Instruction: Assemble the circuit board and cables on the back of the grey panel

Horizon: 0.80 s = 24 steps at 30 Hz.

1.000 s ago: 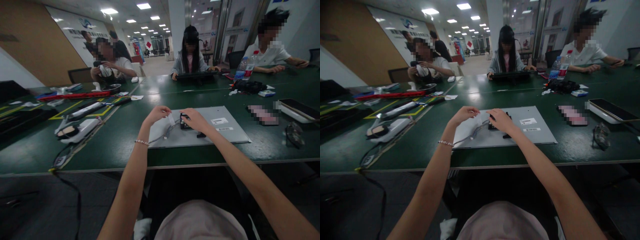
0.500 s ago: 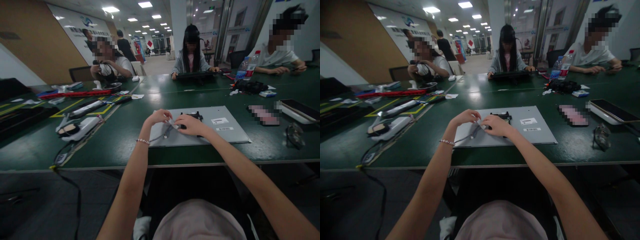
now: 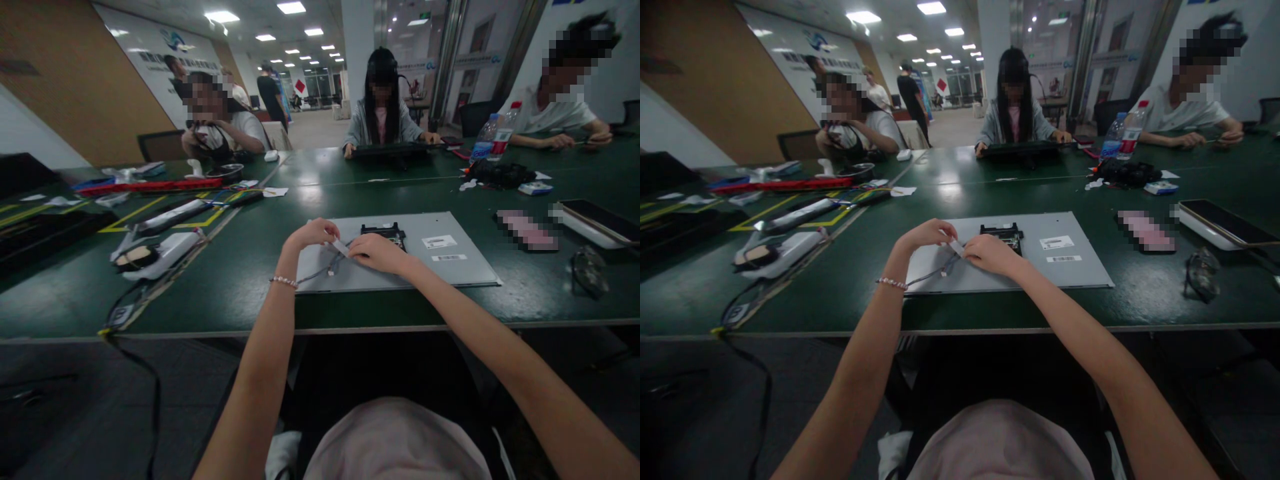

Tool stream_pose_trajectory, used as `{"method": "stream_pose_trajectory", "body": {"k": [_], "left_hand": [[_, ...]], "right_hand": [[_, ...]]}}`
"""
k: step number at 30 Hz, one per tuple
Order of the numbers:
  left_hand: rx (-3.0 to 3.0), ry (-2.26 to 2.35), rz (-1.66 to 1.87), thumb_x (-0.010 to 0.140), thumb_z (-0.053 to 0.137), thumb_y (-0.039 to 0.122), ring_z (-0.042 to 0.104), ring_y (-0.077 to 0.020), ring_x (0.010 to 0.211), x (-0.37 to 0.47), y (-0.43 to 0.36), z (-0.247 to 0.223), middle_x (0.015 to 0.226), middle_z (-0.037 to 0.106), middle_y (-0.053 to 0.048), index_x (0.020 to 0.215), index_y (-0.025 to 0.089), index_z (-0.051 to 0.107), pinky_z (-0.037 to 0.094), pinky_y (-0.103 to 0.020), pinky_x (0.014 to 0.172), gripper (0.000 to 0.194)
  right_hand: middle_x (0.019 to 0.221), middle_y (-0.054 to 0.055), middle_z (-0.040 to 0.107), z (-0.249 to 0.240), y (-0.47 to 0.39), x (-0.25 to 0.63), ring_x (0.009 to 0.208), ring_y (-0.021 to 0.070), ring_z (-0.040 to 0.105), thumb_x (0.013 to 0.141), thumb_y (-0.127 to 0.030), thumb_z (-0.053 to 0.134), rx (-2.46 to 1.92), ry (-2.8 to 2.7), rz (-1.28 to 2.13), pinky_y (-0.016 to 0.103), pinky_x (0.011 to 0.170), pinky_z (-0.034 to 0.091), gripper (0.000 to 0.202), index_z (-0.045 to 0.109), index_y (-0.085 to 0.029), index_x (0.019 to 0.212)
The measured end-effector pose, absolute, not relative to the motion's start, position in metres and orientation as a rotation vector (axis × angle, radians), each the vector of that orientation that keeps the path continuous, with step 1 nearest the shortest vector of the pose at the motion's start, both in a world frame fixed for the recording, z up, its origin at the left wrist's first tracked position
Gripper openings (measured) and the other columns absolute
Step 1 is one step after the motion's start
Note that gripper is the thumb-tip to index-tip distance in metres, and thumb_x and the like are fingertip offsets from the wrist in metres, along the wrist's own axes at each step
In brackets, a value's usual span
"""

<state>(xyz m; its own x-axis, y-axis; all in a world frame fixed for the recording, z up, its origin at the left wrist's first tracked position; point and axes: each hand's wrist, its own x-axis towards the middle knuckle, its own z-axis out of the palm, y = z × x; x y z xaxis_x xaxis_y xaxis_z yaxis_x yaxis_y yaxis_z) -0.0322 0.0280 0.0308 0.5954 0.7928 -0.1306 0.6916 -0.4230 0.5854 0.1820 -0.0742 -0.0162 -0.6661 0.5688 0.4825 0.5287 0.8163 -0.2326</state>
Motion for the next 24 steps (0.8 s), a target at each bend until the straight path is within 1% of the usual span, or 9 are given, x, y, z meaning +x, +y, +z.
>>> {"method": "stream_pose_trajectory", "body": {"k": [3,7,11,13,15,20,24], "left_hand": [[2.285,1.165,0.201,0.059,0.058,0.018,0.059,-0.0134,0.065,-0.033,0.032,0.028,0.072,0.068,-0.001,0.077,0.019,0.073,0.042,-0.021,0.057,0.023],[2.392,1.102,0.314,0.058,0.062,0.018,0.056,-0.0128,0.066,-0.029,0.026,0.035,0.068,0.065,0.001,0.077,0.018,0.073,0.042,-0.022,0.062,0.022],[2.394,0.954,0.387,0.063,0.066,0.024,0.051,-0.0118,0.064,-0.024,0.01,0.051,0.065,0.06,0.001,0.082,0.016,0.072,0.039,-0.022,0.061,0.022],[2.36,0.869,0.308,0.066,0.066,0.027,0.05,-0.0115,0.062,-0.023,0.004,0.056,0.065,0.06,0.001,0.085,0.016,0.072,0.039,-0.022,0.061,0.023],[2.341,0.821,0.204,0.066,0.066,0.027,0.053,-0.0121,0.064,-0.022,0.003,0.054,0.068,0.063,0.0,0.085,0.017,0.073,0.04,-0.023,0.063,0.022],[2.378,0.868,0.042,0.062,0.068,0.026,0.057,-0.0136,0.068,-0.022,0.015,0.035,0.072,0.068,0.001,0.075,0.021,0.071,0.041,-0.023,0.066,0.014],[2.406,0.94,-0.002,0.06,0.072,0.031,0.056,-0.0136,0.066,-0.022,0.021,0.024,0.071,0.066,0.001,0.073,0.021,0.07,0.039,-0.023,0.064,0.017]], "right_hand": [[0.103,0.009,0.075,-0.017,-0.075,0.18,0.098,0.0217,0.068,0.09,-0.005,0.058,-0.793,-2.452,0.11,0.035,0.092,0.049,0.023,0.076,-0.017,0.098],[0.103,0.009,0.076,-0.017,-0.075,0.179,0.098,0.0226,0.069,0.089,-0.005,0.059,-0.781,-2.437,0.128,0.036,0.09,0.05,0.024,0.077,-0.018,0.097],[0.102,0.009,0.076,-0.018,-0.073,0.18,0.099,0.0222,0.069,0.091,-0.007,0.059,-0.786,-2.447,0.12,0.036,0.092,0.05,0.022,0.076,-0.018,0.097],[0.104,0.009,0.076,-0.019,-0.073,0.18,0.1,0.0221,0.069,0.091,-0.007,0.059,-0.778,-2.447,0.116,0.036,0.094,0.049,0.022,0.076,-0.018,0.098],[0.104,0.009,0.076,-0.02,-0.073,0.18,0.102,0.0221,0.068,0.091,-0.008,0.059,-0.769,-2.447,0.114,0.036,0.094,0.049,0.022,0.076,-0.018,0.098],[0.104,0.009,0.075,-0.021,-0.072,0.18,0.1,0.022,0.069,0.092,-0.007,0.057,-0.754,-2.462,0.126,0.035,0.092,0.049,0.022,0.076,-0.017,0.098],[0.101,0.01,0.076,-0.018,-0.074,0.179,0.097,0.0225,0.068,0.092,-0.01,0.057,-0.753,-2.49,0.13,0.037,0.094,0.046,0.02,0.076,-0.016,0.093]]}}
